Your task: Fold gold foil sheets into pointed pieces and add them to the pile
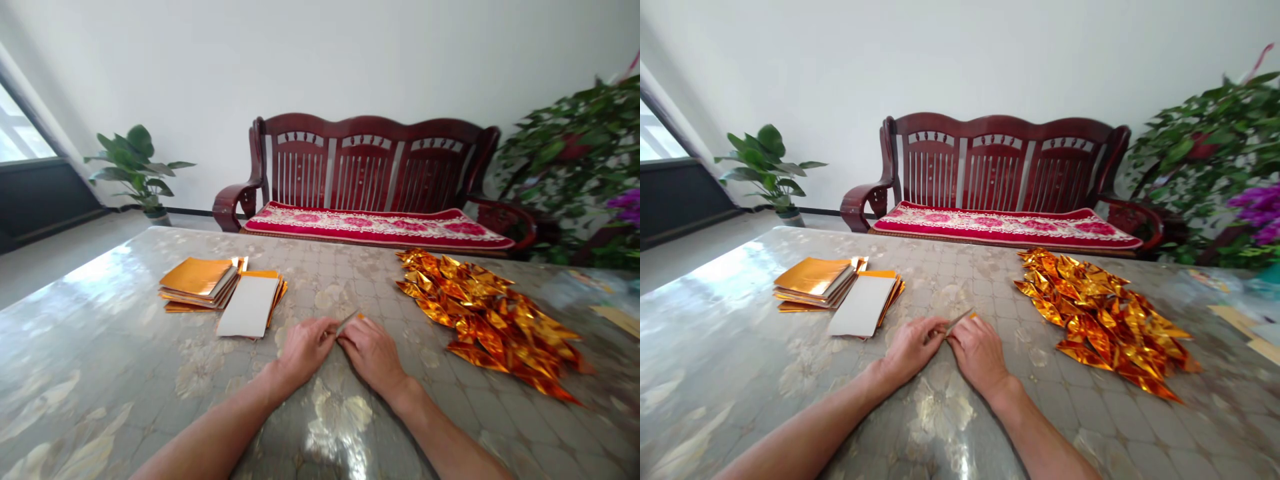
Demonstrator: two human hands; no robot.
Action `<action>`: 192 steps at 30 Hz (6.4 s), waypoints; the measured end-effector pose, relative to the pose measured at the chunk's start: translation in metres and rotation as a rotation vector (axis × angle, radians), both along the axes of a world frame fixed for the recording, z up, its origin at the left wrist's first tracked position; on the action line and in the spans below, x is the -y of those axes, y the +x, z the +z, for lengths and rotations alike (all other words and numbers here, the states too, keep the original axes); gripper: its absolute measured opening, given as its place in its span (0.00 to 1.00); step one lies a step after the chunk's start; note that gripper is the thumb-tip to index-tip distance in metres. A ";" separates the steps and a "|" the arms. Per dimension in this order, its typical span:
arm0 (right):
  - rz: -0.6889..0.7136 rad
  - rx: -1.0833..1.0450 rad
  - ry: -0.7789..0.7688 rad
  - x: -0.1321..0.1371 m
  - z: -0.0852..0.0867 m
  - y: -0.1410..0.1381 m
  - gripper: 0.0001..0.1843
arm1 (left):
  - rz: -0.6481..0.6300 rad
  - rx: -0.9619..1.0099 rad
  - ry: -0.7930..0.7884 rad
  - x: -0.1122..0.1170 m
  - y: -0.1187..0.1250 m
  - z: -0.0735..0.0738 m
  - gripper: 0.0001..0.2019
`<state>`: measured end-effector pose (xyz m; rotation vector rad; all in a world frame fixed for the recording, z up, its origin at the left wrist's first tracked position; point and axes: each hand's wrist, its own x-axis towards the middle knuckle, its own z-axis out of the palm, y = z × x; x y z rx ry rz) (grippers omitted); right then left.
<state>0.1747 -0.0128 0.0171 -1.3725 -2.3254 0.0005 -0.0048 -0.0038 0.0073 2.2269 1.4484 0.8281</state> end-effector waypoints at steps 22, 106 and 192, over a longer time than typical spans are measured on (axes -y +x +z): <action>-0.033 0.002 -0.009 -0.007 -0.006 -0.003 0.04 | 0.154 -0.246 -0.144 -0.012 -0.001 0.013 0.09; -0.213 0.067 -0.204 -0.022 0.003 -0.021 0.05 | 0.169 -0.233 -0.122 -0.013 -0.006 0.014 0.07; -0.307 0.065 -0.195 -0.017 0.004 0.001 0.11 | -0.204 -0.510 0.211 0.008 0.008 0.004 0.07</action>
